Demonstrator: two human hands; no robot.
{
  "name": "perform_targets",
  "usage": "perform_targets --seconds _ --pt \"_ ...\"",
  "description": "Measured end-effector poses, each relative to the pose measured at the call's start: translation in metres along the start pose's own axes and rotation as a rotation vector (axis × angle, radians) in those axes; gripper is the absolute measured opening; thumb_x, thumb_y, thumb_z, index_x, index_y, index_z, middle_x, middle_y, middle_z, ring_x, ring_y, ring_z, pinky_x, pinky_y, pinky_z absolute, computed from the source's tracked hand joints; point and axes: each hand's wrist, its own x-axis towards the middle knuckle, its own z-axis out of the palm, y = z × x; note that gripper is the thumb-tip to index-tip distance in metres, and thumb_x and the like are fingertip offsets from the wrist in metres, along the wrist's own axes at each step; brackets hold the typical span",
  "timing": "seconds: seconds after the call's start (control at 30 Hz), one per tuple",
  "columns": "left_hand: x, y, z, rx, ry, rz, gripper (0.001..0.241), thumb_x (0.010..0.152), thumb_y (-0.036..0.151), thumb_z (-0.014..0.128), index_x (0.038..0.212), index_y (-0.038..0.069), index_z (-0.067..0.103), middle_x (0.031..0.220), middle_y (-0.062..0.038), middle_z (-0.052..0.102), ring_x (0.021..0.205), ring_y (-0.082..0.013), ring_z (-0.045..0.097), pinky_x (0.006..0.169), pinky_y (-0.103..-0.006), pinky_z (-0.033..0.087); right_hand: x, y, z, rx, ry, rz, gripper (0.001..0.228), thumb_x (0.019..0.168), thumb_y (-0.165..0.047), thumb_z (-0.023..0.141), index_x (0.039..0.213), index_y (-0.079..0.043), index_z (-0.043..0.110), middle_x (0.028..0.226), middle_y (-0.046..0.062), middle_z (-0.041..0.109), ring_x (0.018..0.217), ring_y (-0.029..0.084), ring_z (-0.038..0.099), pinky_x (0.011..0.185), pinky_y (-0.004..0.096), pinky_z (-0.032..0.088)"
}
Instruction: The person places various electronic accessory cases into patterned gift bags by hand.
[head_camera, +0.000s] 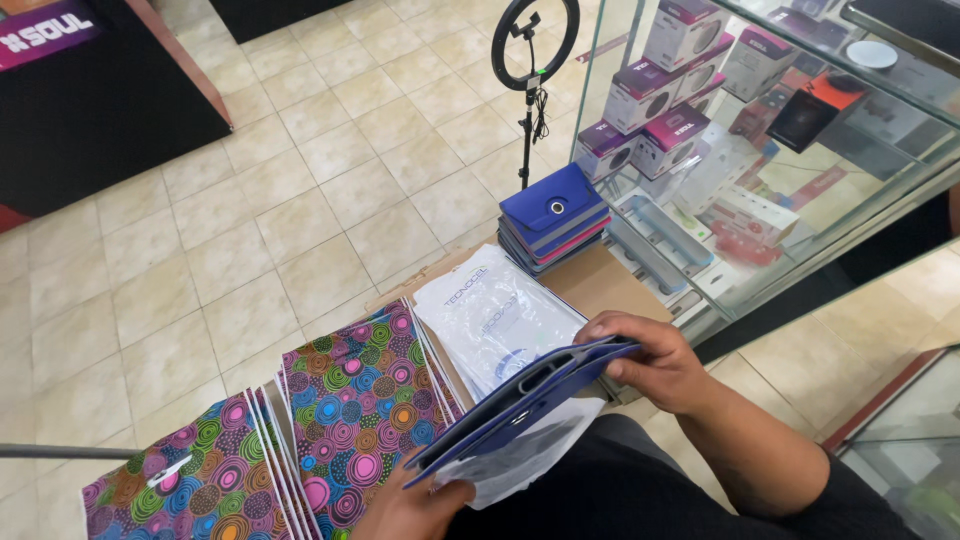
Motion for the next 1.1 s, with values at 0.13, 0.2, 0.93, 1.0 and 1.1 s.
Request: perform_targets --seconds 0.13,0.2,0.93,1.0,1.1 --pt "-0.008 -0.019 0.009 0.160 0.102 0.176 0.038 0.092 0.019 0.084 0.125 0.035 0.075 0.162 -0.019 0.048 0.145 -0.0422 0.049 0.100 -0.0610 0.053 0.016 -0.010 -0.016 -0.176 -0.096 -0.011 0.037 0.115 -0.016 0.073 0.151 -0.008 0.067 0.132 0.018 0.078 0.119 0.031 0.080 0.102 0.043 0.072" --pt "-0.012 -0.020 0.011 0.108 0.172 0.225 0.029 0.095 0.022 0.080 0.121 0.033 0.073 0.179 -0.012 0.043 0.154 -0.0415 0.045 0.111 -0.0602 0.047 0.023 -0.017 -0.015 -0.200 -0.231 0.033 0.037 0.115 -0.014 0.071 0.151 -0.007 0.068 0.134 0.016 0.079 0.120 0.031 0.080 0.106 0.044 0.069" --pt "-0.030 0.021 -0.028 0.109 0.610 0.466 0.015 0.104 0.009 0.075 0.119 0.009 0.076 0.120 -0.011 0.070 0.110 -0.0332 0.070 0.093 -0.0449 0.058 -0.014 0.026 0.018 -0.544 -0.361 0.197 0.021 0.112 -0.008 0.069 0.128 -0.016 0.080 0.122 0.009 0.075 0.105 0.028 0.077 0.089 0.040 0.061" --pt "-0.032 0.060 -0.054 -0.811 0.364 -0.807 0.057 0.087 0.030 0.090 0.143 0.023 0.084 0.131 0.001 0.084 0.118 -0.0152 0.077 0.108 -0.0267 0.049 -0.021 0.031 0.019 -0.596 -0.300 0.268 0.024 0.110 -0.020 0.075 0.134 -0.018 0.074 0.125 0.006 0.080 0.109 0.027 0.079 0.093 0.041 0.062" --pt "-0.036 0.103 -0.102 -0.772 0.246 -0.922 0.076 0.090 0.036 0.078 0.164 0.037 0.064 0.155 0.002 0.077 0.147 -0.0179 0.070 0.131 -0.0396 0.045 -0.024 0.036 0.024 -0.584 -0.186 0.483 0.050 0.095 -0.018 0.093 0.140 -0.026 0.075 0.117 -0.001 0.085 0.101 0.017 0.083 0.095 0.033 0.068"
